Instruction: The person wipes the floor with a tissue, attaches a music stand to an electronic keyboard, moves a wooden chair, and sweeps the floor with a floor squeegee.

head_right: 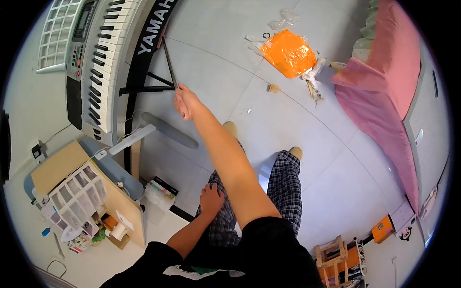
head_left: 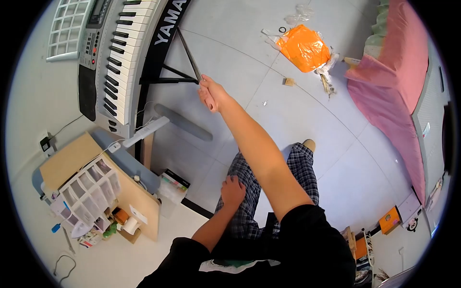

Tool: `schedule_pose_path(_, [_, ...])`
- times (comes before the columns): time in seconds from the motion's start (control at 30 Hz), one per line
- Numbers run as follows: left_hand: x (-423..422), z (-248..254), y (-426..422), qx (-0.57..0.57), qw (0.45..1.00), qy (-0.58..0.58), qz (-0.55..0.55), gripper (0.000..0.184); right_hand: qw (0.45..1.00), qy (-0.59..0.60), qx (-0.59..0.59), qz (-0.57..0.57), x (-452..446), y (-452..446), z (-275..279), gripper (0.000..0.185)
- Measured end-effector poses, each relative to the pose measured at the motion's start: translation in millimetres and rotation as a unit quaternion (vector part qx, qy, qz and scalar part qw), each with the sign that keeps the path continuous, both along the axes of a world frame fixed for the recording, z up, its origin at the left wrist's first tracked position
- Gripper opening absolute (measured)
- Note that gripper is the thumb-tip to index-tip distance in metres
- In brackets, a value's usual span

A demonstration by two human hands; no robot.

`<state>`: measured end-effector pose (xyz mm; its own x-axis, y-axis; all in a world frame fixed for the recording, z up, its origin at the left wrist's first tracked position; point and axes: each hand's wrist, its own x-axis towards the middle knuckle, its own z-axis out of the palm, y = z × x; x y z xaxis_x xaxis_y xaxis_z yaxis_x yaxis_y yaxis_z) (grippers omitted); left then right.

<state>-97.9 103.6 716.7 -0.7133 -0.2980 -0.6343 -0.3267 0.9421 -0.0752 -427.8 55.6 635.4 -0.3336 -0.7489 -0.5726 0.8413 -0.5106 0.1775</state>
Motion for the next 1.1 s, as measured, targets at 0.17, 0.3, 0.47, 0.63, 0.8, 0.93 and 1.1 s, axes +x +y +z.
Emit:
schedule_pose_path(0.17, [-1, 1, -5, 0.002, 1.000, 0.003, -0.007, 0.028, 0.999, 0.010, 0.047, -0.015, 6, 19, -10, 0.047])
schedule_pose_path(0.3, [1, 0, -3, 0.010, 1.000, 0.005, -0.015, 0.027, 0.996, -0.001, 0.071, -0.050, 49, 85, -1, 0.047])
schedule_pose_path(0.47, [2, 0, -1, 0.017, 1.000, 0.014, -0.020, 0.026, 0.989, -0.012, 0.138, -0.060, 109, 175, 9, 0.043])
schedule_pose_path(0.63, [2, 0, -1, 0.018, 1.000, 0.004, -0.019, 0.026, 0.987, -0.059, 0.109, -0.098, 127, 219, 67, 0.043])
schedule_pose_path(0.8, [3, -1, -4, 0.019, 0.999, 0.012, -0.025, 0.025, 0.994, -0.041, 0.063, -0.074, 112, 204, 85, 0.044])
schedule_pose_path(0.93, [3, -1, -4, 0.008, 0.999, 0.018, -0.033, 0.025, 0.994, 0.060, 0.083, -0.046, 55, 131, 44, 0.044])
schedule_pose_path(1.1, [1, 2, -7, 0.011, 0.999, 0.011, -0.031, 0.028, 0.998, 0.034, 0.048, -0.027, -52, 59, 2, 0.030])
